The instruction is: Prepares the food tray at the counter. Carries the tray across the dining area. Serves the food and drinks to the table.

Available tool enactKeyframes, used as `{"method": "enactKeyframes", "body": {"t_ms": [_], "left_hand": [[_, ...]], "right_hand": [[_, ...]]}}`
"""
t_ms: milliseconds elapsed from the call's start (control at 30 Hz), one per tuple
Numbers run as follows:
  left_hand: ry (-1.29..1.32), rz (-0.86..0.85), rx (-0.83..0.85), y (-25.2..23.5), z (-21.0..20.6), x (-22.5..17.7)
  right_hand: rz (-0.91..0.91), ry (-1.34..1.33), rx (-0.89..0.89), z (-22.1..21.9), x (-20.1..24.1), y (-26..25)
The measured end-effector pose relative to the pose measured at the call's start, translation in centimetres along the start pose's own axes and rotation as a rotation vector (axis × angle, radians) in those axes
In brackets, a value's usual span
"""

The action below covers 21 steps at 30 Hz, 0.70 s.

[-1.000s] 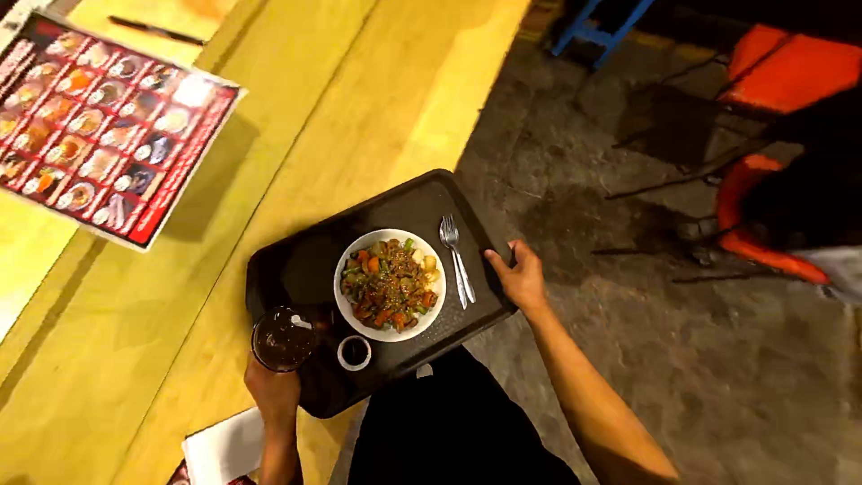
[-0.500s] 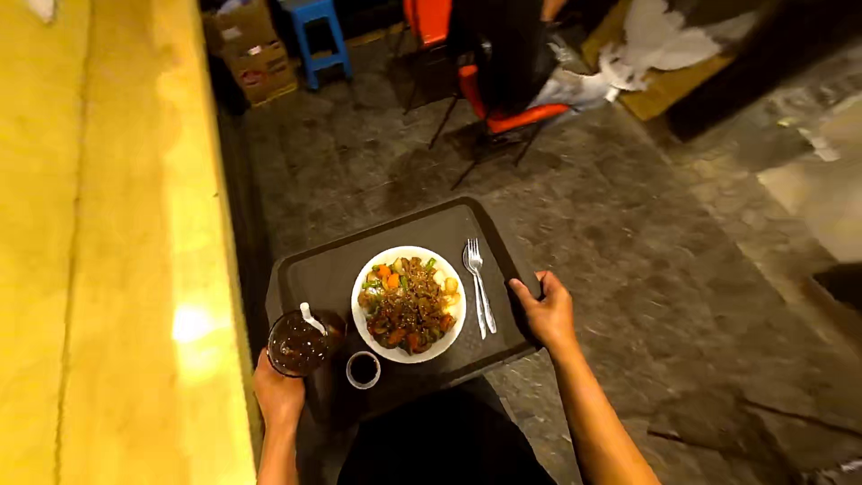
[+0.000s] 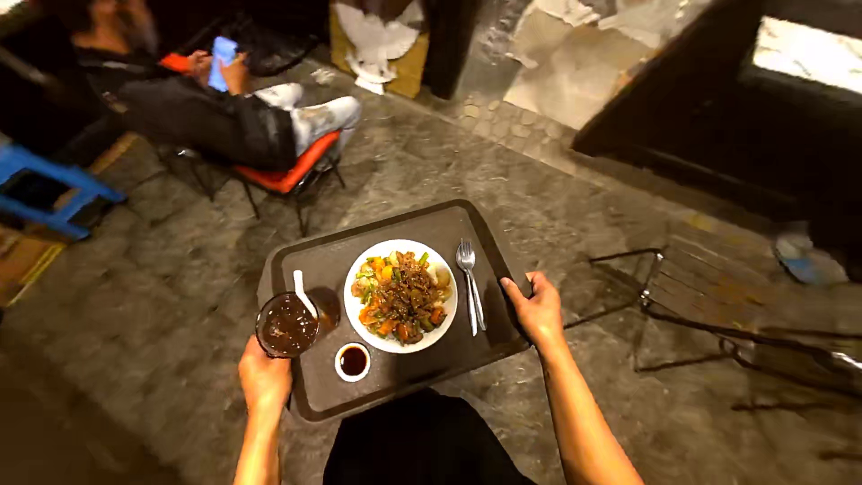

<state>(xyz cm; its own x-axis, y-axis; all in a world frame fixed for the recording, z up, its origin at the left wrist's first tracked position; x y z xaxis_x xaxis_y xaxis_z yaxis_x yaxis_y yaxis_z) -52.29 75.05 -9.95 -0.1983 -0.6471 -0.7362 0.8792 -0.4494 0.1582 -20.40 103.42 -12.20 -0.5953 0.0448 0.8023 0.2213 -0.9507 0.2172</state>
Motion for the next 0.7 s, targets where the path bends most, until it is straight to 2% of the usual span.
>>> {"method": "enactKeyframes", "body": {"t_ms": [200,500,700], "left_hand": [[0.058,-0.187,0.168,-14.5,-13.6,-12.7],[0.083,-0.375,0.444,-34.1,-32.6,-36.3],[0.053,-0.411,0.521,-45.1,-48.1,-50.9]], "right_hand": [[-0.125,-0.046,-0.212,5.4,-1.3,-13.4],[-0.278,-0.107,-0.46,13.4,1.4,-34.7],[-0.337,-0.112,-0.538,19.0,0.6,-52.9]]}}
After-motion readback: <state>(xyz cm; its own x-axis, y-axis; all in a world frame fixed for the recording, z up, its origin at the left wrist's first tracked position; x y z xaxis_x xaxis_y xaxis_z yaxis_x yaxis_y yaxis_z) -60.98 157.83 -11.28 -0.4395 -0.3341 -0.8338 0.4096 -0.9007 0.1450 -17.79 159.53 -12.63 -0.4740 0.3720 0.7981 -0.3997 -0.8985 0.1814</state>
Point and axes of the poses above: each hand's wrist, its own y-axis away from the middle knuckle, its own z-axis out of the back of the hand, x = y × z, the point moved 1 cm from there along -y, towards the middle knuckle, and after that the axes turned 4 degrees about x, right-handed, at the moved point
